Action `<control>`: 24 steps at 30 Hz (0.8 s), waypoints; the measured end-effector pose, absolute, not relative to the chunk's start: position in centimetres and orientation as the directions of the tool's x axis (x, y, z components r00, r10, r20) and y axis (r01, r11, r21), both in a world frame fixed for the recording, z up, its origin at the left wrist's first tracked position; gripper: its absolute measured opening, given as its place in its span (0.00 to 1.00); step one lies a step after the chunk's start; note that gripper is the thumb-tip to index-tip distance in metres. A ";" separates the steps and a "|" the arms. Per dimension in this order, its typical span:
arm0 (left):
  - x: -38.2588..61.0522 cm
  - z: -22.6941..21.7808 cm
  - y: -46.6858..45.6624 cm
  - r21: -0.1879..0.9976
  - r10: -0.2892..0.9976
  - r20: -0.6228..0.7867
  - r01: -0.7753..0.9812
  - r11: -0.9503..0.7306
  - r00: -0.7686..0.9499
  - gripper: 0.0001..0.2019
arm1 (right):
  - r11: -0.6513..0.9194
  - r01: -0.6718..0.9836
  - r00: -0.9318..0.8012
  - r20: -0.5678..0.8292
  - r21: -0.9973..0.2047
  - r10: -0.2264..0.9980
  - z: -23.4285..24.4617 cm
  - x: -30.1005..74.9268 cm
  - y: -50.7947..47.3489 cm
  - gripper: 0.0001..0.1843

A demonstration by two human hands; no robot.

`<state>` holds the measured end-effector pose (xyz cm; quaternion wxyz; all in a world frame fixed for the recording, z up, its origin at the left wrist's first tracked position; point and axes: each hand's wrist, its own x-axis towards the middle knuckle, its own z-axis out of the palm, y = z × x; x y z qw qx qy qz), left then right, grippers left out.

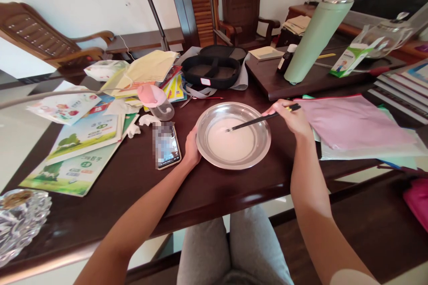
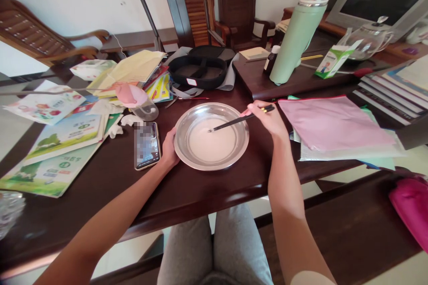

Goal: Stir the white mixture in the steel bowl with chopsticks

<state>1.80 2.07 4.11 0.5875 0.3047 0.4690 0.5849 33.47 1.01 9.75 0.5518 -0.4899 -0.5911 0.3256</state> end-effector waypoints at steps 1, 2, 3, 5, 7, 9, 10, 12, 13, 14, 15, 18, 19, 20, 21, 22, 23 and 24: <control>1.8 4.1 2.1 0.905 0.972 -0.201 -0.404 0.137 -0.122 0.15 | 0.320 0.213 0.136 0.352 -0.923 0.926 9.7 33.8 1.0 0.28; 1.8 4.2 2.0 0.903 0.970 -0.208 -0.405 0.142 -0.124 0.15 | 0.330 0.198 0.161 0.363 -0.923 0.918 9.6 34.2 0.9 0.29; 1.8 4.2 2.0 0.903 0.969 -0.213 -0.404 0.145 -0.128 0.15 | 0.335 0.179 0.158 0.363 -0.925 0.918 9.6 34.4 0.9 0.30; 1.8 4.2 2.0 0.904 0.967 -0.216 -0.402 0.145 -0.137 0.14 | 0.320 0.149 0.073 0.334 -0.936 0.940 9.5 34.3 0.9 0.29; 1.8 4.2 2.0 0.906 0.969 -0.205 -0.401 0.134 -0.137 0.14 | 0.297 0.147 -0.041 0.294 -0.944 0.955 9.5 33.7 0.9 0.28; 1.8 4.2 2.0 0.908 0.972 -0.193 -0.401 0.126 -0.131 0.13 | 0.293 0.166 -0.080 0.283 -0.942 0.956 9.6 33.1 1.0 0.27; 1.8 4.2 2.0 0.907 0.973 -0.192 -0.401 0.127 -0.126 0.13 | 0.294 0.178 -0.059 0.289 -0.939 0.956 9.7 33.0 1.1 0.27; 1.8 4.1 2.1 0.907 0.974 -0.194 -0.401 0.132 -0.118 0.13 | 0.301 0.199 0.041 0.314 -0.933 0.948 9.7 33.4 1.1 0.27; 1.8 4.1 2.1 0.907 0.974 -0.191 -0.401 0.128 -0.121 0.13 | 0.305 0.199 0.099 0.329 -0.931 0.939 9.6 33.7 1.1 0.27; 1.8 4.1 2.1 0.909 0.974 -0.186 -0.400 0.121 -0.127 0.13 | 0.310 0.190 0.140 0.339 -0.931 0.930 9.6 34.0 1.0 0.28; 1.8 4.1 2.1 0.910 0.974 -0.181 -0.398 0.114 -0.134 0.12 | 0.315 0.175 0.155 0.342 -0.933 0.927 9.5 34.3 1.0 0.28; 1.7 4.0 2.1 0.915 0.973 -0.185 -0.386 0.119 -0.140 0.13 | 0.302 0.141 0.041 0.310 -0.943 0.950 9.4 34.2 0.9 0.28; 1.7 4.0 2.1 0.915 0.973 -0.192 -0.381 0.129 -0.132 0.13 | 0.292 0.147 -0.016 0.293 -0.945 0.956 9.5 34.0 1.0 0.27; 1.7 3.9 2.2 0.916 0.973 -0.194 -0.377 0.135 -0.122 0.14 | 0.286 0.160 -0.058 0.280 -0.945 0.958 9.5 33.6 1.0 0.27; 1.7 3.9 2.2 0.917 0.975 -0.191 -0.375 0.136 -0.114 0.15 | 0.284 0.175 -0.076 0.275 -0.943 0.958 9.6 33.4 1.1 0.27; 1.7 3.9 2.2 0.918 0.976 -0.186 -0.374 0.133 -0.109 0.15 | 0.286 0.191 -0.068 0.278 -0.939 0.958 9.6 33.2 1.1 0.27; 1.7 3.9 2.2 0.918 0.978 -0.181 -0.375 0.128 -0.108 0.15 | 0.290 0.205 -0.036 0.288 -0.935 0.957 9.6 33.2 1.2 0.27; 1.7 3.9 2.2 0.918 0.978 -0.177 -0.377 0.124 -0.111 0.15 | 0.295 0.214 0.015 0.305 -0.931 0.952 9.6 33.3 1.2 0.27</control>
